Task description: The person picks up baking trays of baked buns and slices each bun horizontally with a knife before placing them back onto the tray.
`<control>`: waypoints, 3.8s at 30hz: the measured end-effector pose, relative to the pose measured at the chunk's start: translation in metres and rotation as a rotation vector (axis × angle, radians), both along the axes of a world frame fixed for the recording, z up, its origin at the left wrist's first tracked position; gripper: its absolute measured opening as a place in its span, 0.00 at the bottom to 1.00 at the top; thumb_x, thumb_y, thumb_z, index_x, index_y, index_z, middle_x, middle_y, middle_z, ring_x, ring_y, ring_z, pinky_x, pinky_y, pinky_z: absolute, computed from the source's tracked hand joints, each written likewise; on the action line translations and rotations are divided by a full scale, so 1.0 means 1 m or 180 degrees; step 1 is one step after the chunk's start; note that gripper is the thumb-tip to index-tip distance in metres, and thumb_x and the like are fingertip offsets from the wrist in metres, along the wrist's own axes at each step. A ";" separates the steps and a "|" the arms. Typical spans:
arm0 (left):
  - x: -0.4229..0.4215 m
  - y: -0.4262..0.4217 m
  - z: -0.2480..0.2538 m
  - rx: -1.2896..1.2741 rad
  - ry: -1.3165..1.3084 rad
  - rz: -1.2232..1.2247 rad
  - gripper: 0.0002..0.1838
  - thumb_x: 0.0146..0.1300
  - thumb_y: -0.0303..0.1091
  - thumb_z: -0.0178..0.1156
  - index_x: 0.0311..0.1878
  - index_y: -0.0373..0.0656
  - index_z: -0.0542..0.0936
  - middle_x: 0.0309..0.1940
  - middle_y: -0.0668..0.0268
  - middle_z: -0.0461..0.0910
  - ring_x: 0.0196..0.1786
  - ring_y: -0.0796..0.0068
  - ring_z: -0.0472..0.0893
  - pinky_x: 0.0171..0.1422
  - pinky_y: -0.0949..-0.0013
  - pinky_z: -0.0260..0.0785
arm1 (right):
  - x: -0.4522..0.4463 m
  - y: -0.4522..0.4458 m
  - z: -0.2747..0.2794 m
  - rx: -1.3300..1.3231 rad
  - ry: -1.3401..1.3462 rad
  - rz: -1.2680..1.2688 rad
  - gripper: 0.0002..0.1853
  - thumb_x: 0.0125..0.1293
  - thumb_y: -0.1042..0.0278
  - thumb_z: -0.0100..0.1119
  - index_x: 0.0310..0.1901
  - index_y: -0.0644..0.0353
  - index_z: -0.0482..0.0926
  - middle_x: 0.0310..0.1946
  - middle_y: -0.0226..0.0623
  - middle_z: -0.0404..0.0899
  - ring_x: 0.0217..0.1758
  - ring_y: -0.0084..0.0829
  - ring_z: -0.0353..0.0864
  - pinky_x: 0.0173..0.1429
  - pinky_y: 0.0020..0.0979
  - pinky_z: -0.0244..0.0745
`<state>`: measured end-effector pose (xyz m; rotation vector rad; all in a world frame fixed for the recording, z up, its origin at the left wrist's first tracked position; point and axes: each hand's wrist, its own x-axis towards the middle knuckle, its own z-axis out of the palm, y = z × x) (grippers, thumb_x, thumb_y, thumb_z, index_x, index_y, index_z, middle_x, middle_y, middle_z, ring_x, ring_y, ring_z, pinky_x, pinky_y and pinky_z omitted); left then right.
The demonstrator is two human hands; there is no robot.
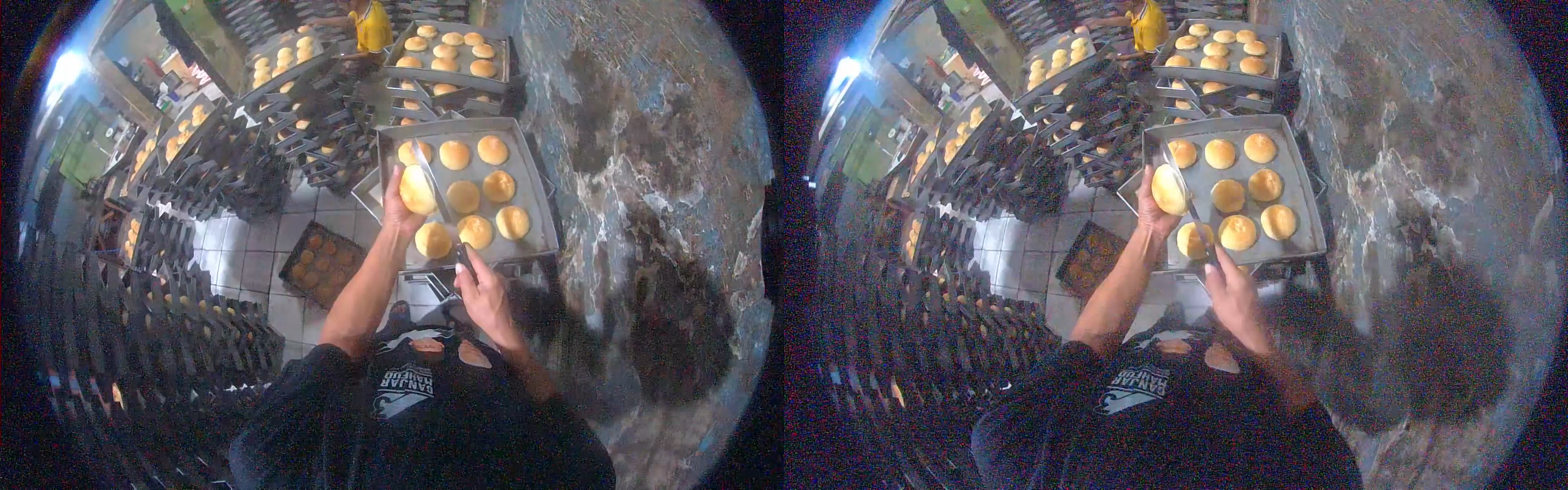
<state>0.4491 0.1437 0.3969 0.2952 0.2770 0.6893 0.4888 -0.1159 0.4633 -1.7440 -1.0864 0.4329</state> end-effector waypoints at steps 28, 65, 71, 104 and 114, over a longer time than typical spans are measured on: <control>-0.020 -0.016 0.034 0.1267 0.0621 -0.0367 0.08 0.71 0.38 0.62 0.42 0.44 0.80 0.35 0.65 0.85 0.35 0.73 0.86 0.42 0.66 0.83 | 0.022 -0.022 0.030 -0.0722 0.0587 0.0299 0.25 0.76 0.64 0.55 0.69 0.67 0.70 0.25 0.44 0.82 0.28 0.33 0.84 0.37 0.36 0.79; -0.004 -0.024 0.017 0.1364 0.0883 -0.0449 0.24 0.68 0.41 0.64 0.62 0.41 0.74 0.40 0.62 0.83 0.38 0.68 0.86 0.45 0.60 0.85 | 0.047 -0.051 0.011 -0.0912 0.0629 0.0704 0.23 0.75 0.63 0.56 0.67 0.63 0.73 0.28 0.44 0.83 0.31 0.33 0.85 0.42 0.38 0.80; 0.025 -0.070 -0.001 0.0998 0.0995 -0.0482 0.21 0.69 0.41 0.63 0.61 0.44 0.75 0.43 0.61 0.82 0.44 0.64 0.86 0.47 0.59 0.84 | 0.063 -0.017 -0.019 -0.0922 0.0876 0.0703 0.21 0.75 0.59 0.54 0.63 0.63 0.75 0.27 0.46 0.84 0.31 0.39 0.87 0.39 0.40 0.79; 0.091 0.186 -0.091 0.3305 0.5301 -0.0215 0.41 0.56 0.61 0.70 0.60 0.33 0.77 0.61 0.39 0.76 0.63 0.43 0.77 0.69 0.51 0.68 | 0.075 0.002 -0.032 -0.0913 0.2436 -0.0654 0.10 0.78 0.65 0.52 0.52 0.60 0.78 0.24 0.27 0.76 0.15 0.14 0.67 0.16 0.20 0.59; 0.087 0.110 -0.038 0.2856 0.2738 0.0441 0.32 0.60 0.50 0.73 0.60 0.38 0.74 0.51 0.53 0.82 0.52 0.53 0.84 0.52 0.57 0.78 | 0.077 0.034 -0.033 -0.0340 0.1932 -0.0236 0.21 0.77 0.66 0.53 0.69 0.59 0.71 0.26 0.26 0.75 0.19 0.13 0.67 0.20 0.19 0.60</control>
